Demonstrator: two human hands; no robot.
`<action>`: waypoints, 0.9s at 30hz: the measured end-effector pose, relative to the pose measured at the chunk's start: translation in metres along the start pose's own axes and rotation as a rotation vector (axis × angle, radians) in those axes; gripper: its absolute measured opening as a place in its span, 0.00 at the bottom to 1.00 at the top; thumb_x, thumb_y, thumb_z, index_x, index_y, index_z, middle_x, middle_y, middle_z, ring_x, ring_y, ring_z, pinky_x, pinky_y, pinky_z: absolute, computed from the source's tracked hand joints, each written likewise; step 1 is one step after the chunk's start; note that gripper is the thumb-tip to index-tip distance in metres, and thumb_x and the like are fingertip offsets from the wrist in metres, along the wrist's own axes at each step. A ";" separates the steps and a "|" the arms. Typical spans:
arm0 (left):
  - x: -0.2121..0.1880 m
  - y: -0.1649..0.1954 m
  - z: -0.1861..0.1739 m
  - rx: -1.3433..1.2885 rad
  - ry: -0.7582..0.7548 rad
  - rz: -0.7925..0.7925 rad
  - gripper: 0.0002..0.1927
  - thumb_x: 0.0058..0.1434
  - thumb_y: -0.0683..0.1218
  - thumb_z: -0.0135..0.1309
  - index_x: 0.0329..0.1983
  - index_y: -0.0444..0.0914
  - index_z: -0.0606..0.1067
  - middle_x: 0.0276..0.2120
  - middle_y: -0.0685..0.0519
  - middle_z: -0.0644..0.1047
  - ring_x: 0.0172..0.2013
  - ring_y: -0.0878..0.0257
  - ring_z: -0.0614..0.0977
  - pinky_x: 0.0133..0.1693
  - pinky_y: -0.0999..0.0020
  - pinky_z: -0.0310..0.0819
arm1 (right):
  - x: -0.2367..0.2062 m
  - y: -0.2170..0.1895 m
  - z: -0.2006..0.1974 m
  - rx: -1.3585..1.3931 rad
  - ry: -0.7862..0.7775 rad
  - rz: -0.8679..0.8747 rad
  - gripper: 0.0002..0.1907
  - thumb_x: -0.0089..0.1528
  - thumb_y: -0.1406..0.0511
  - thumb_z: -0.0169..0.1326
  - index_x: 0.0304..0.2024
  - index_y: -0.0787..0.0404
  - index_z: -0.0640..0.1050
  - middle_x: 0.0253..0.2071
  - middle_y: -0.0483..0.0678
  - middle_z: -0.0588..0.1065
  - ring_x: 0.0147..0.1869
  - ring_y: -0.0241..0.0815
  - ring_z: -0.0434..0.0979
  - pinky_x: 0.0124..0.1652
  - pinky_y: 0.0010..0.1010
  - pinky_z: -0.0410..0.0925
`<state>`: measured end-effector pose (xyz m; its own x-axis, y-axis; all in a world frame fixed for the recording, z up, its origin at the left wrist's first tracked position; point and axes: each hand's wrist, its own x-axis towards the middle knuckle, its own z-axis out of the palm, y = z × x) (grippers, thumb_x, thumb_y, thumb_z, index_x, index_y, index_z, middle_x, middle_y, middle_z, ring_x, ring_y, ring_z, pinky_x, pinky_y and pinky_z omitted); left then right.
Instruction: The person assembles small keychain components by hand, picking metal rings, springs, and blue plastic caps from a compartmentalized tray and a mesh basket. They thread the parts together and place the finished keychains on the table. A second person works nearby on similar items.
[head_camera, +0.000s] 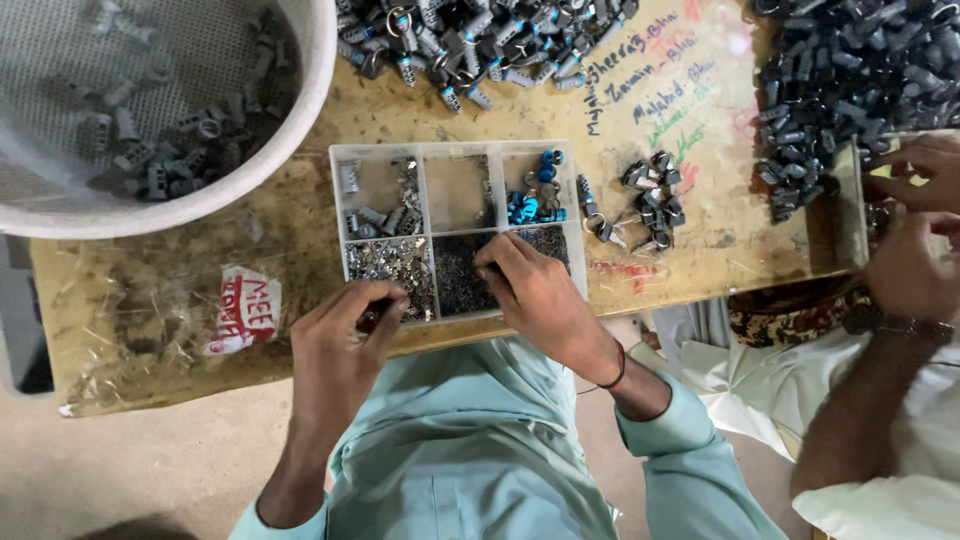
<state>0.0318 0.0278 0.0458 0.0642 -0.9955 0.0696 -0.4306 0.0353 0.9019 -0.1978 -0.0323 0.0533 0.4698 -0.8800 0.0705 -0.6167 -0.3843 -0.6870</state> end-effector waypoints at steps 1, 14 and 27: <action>0.000 0.001 0.002 -0.039 0.004 -0.023 0.08 0.59 0.38 0.63 0.42 0.36 0.80 0.38 0.50 0.84 0.35 0.64 0.86 0.35 0.69 0.80 | 0.000 0.000 -0.001 0.014 -0.001 -0.008 0.09 0.66 0.73 0.55 0.47 0.63 0.71 0.42 0.56 0.75 0.45 0.64 0.77 0.41 0.48 0.68; -0.008 -0.011 0.030 -0.532 -0.065 -0.162 0.05 0.64 0.34 0.58 0.43 0.31 0.80 0.34 0.49 0.83 0.31 0.67 0.84 0.31 0.73 0.83 | -0.010 0.012 -0.003 0.251 0.053 0.048 0.07 0.61 0.71 0.63 0.41 0.63 0.82 0.37 0.48 0.80 0.40 0.40 0.83 0.40 0.30 0.75; -0.013 -0.016 0.059 -0.594 -0.006 0.014 0.06 0.64 0.33 0.60 0.44 0.28 0.79 0.38 0.45 0.83 0.38 0.62 0.87 0.38 0.71 0.84 | -0.033 0.002 0.001 1.223 -0.141 0.330 0.08 0.69 0.64 0.56 0.44 0.64 0.77 0.41 0.40 0.73 0.40 0.28 0.72 0.36 0.22 0.66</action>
<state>-0.0153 0.0346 0.0058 0.0561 -0.9951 0.0820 0.1468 0.0894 0.9851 -0.2138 -0.0041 0.0488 0.5147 -0.8184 -0.2554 0.2302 0.4189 -0.8784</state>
